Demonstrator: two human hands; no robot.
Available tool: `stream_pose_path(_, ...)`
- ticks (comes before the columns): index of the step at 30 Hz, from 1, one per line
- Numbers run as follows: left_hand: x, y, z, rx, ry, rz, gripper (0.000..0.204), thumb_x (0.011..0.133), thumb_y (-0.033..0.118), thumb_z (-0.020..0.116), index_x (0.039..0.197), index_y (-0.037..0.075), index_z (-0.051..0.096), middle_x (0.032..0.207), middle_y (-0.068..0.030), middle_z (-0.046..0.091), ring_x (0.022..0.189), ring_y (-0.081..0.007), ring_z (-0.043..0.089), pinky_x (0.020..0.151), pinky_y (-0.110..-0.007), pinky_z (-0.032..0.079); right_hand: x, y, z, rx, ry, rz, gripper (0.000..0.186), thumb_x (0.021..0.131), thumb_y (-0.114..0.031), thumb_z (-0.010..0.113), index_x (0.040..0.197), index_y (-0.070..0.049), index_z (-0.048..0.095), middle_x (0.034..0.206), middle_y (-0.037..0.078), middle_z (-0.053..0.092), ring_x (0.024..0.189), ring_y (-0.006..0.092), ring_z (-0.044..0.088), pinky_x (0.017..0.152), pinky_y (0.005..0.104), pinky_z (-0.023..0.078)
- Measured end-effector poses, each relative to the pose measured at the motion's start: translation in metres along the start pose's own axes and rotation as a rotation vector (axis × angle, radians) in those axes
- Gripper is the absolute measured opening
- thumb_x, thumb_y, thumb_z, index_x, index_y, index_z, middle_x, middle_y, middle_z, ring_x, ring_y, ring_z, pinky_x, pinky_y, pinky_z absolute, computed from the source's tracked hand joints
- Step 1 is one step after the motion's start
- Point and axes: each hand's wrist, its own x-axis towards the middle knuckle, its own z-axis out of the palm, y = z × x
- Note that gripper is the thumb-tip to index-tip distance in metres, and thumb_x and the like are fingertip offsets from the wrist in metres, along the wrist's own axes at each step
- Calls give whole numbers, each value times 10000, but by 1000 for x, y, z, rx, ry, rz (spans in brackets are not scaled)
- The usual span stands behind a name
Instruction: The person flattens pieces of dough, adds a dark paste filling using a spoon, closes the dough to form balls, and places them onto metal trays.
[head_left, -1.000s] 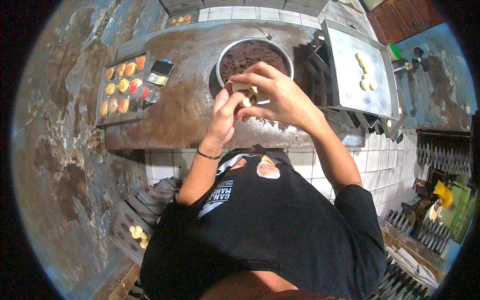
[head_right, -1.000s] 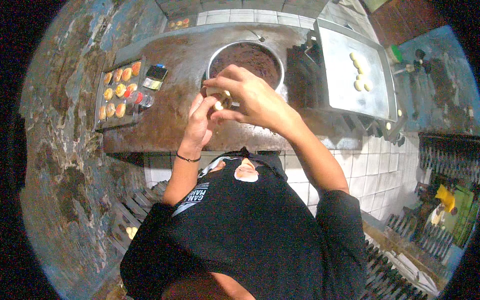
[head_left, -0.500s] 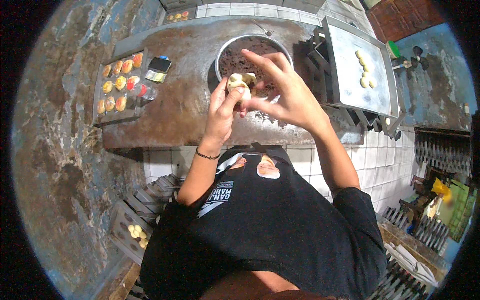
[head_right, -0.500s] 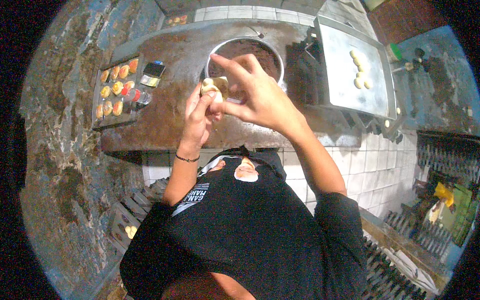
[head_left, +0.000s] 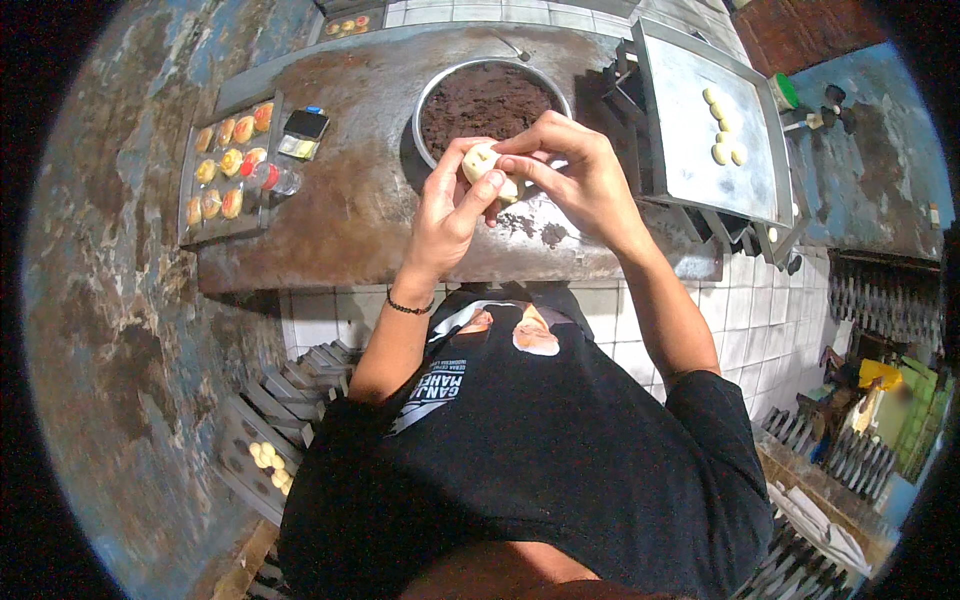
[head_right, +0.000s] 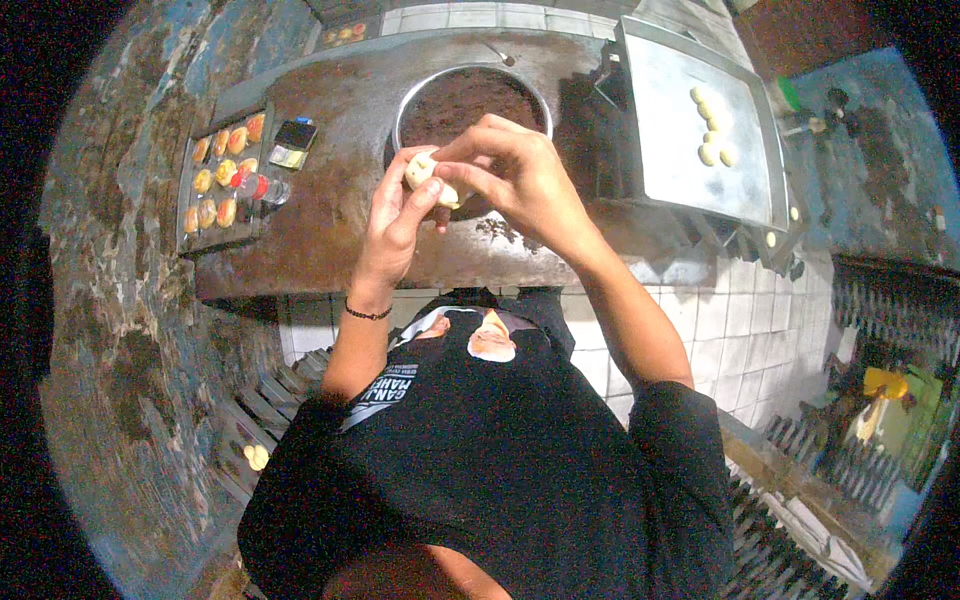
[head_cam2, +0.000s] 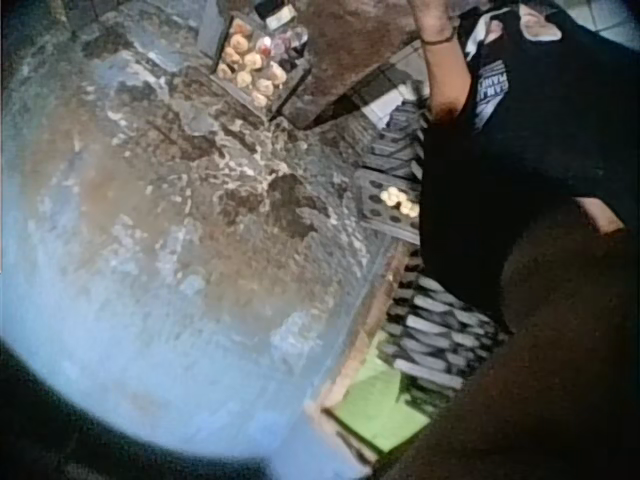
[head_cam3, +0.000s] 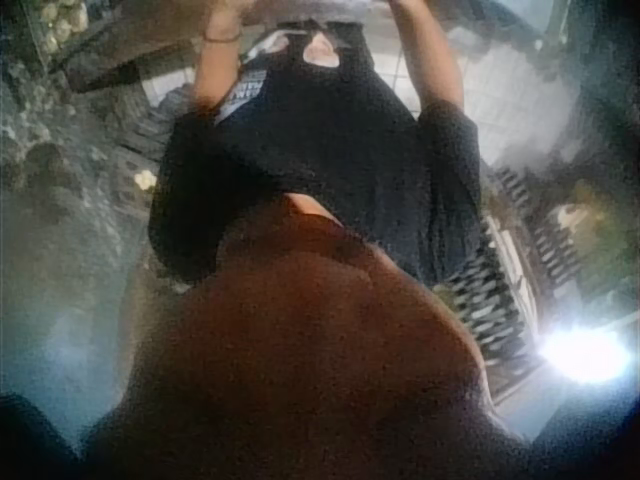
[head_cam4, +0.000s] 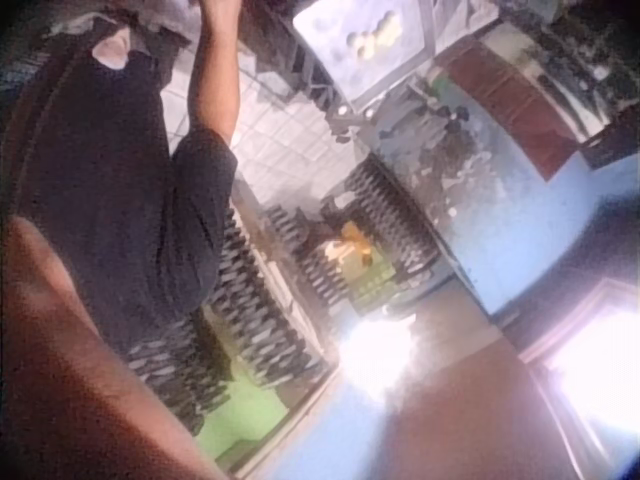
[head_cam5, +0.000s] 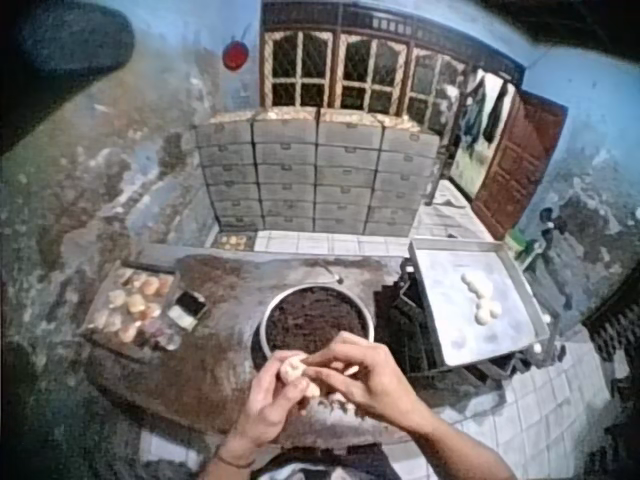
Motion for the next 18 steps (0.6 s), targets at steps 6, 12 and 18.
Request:
stream_pose_path(6, 14, -7, 51, -247, 204, -46, 302, 1038, 222, 628, 1289, 60, 581, 987, -1, 645, 735, -41, 564, 592, -206, 459, -5, -1, -41, -115, -54, -259, 671, 828, -262, 877, 1443, -155, 634, 1234, 131, 636, 906, 214, 716, 822, 360, 582)
stream_pose_path(12, 39, -15, 98, -233, 70, -112, 316, 1028, 206, 553, 1311, 68, 543, 949, 23, 610, 699, -32, 495, 562, -189, 383, -27, 40, -95, 21, -30, -133, 364, 814, -234, 893, 1141, -101, 803, 966, 55, 682, 913, 188, 679, 820, 312, 554)
stream_pose_path(18, 66, -24, 164, 21, 36, 95, 340, 1031, 243, 631, 1298, 45, 560, 1020, -29, 609, 752, -53, 524, 619, -215, 438, -54, 81, -141, 517, 35, 130, 177, 905, -156, 837, 1040, -55, 788, 966, 20, 682, 940, 140, 686, 818, 291, 558)
